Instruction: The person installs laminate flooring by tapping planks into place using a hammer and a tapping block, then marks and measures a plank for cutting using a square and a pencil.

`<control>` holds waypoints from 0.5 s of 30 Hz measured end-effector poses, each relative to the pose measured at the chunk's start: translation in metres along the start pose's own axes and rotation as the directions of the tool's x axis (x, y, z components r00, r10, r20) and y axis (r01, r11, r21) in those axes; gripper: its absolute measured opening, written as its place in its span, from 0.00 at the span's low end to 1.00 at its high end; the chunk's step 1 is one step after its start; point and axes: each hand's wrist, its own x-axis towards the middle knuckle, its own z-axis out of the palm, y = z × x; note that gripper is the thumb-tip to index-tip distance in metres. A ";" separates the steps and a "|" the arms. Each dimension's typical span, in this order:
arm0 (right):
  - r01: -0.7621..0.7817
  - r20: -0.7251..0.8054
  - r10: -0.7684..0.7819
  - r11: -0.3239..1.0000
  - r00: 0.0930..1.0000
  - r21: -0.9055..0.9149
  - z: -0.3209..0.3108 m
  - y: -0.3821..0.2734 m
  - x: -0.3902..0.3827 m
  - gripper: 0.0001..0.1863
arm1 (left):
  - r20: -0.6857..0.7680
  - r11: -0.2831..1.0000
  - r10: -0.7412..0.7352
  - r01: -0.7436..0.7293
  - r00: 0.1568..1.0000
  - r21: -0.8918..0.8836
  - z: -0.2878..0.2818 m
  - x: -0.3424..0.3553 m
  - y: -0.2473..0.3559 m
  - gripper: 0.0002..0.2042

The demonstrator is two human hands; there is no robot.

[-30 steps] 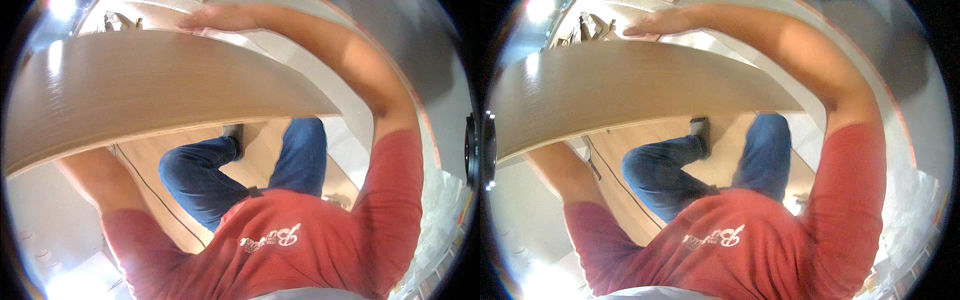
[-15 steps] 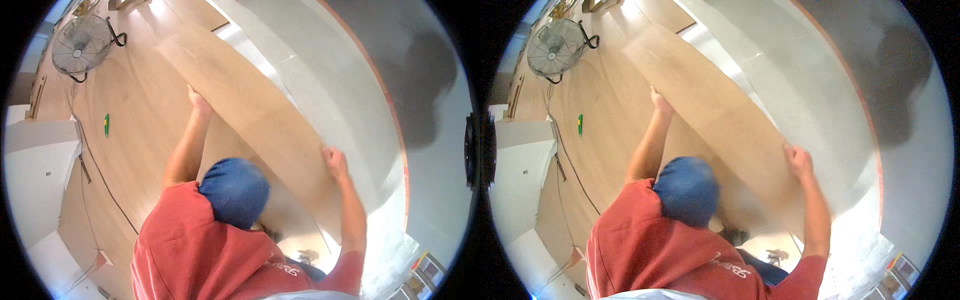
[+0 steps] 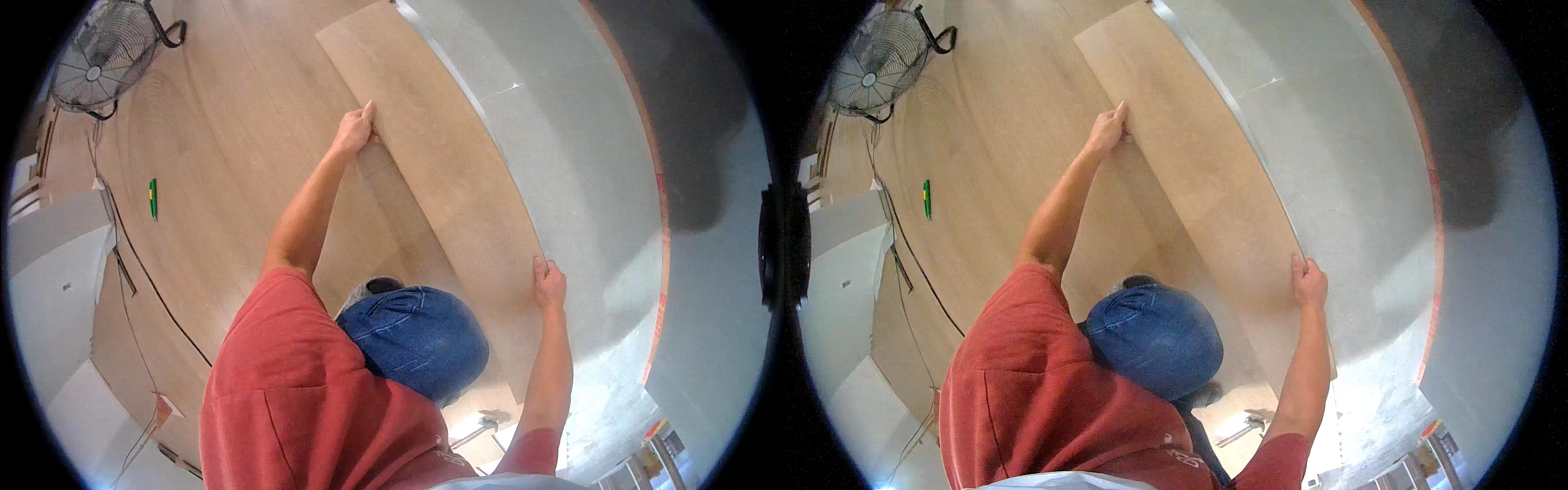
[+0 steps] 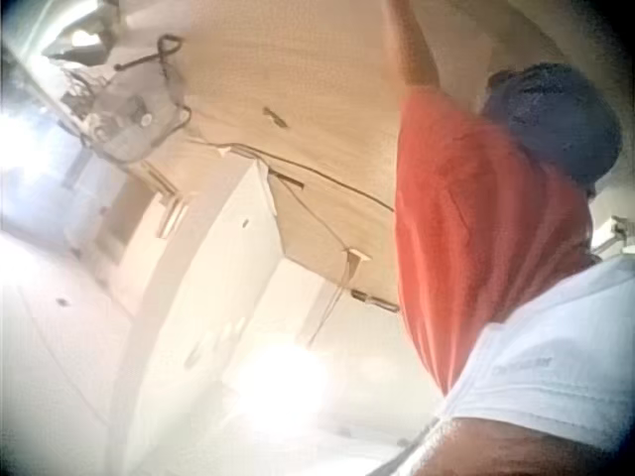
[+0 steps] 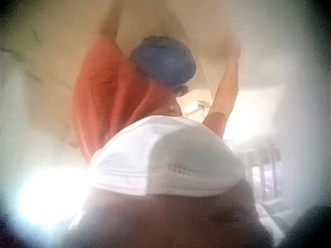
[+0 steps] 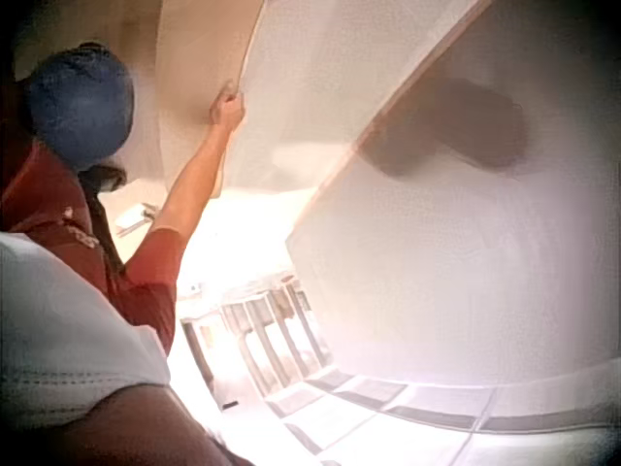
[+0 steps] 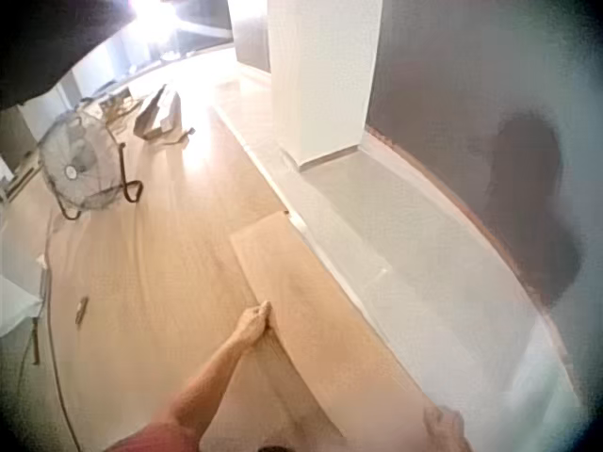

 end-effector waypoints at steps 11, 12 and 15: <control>-0.008 -0.007 0.008 1.000 1.000 0.015 -0.015 -0.001 0.016 0.33 | 0.191 0.972 -0.108 0.063 0.976 0.228 -0.006 0.020 0.010 0.31; -0.012 -0.010 0.013 0.999 1.000 0.031 -0.014 -0.002 0.017 0.33 | 0.190 0.965 -0.112 0.062 0.975 0.253 -0.008 0.021 0.010 0.31; -0.025 0.002 0.025 1.000 1.000 -0.016 -0.005 0.001 0.023 0.34 | 0.192 0.952 -0.138 0.077 0.972 0.295 -0.016 0.025 0.010 0.31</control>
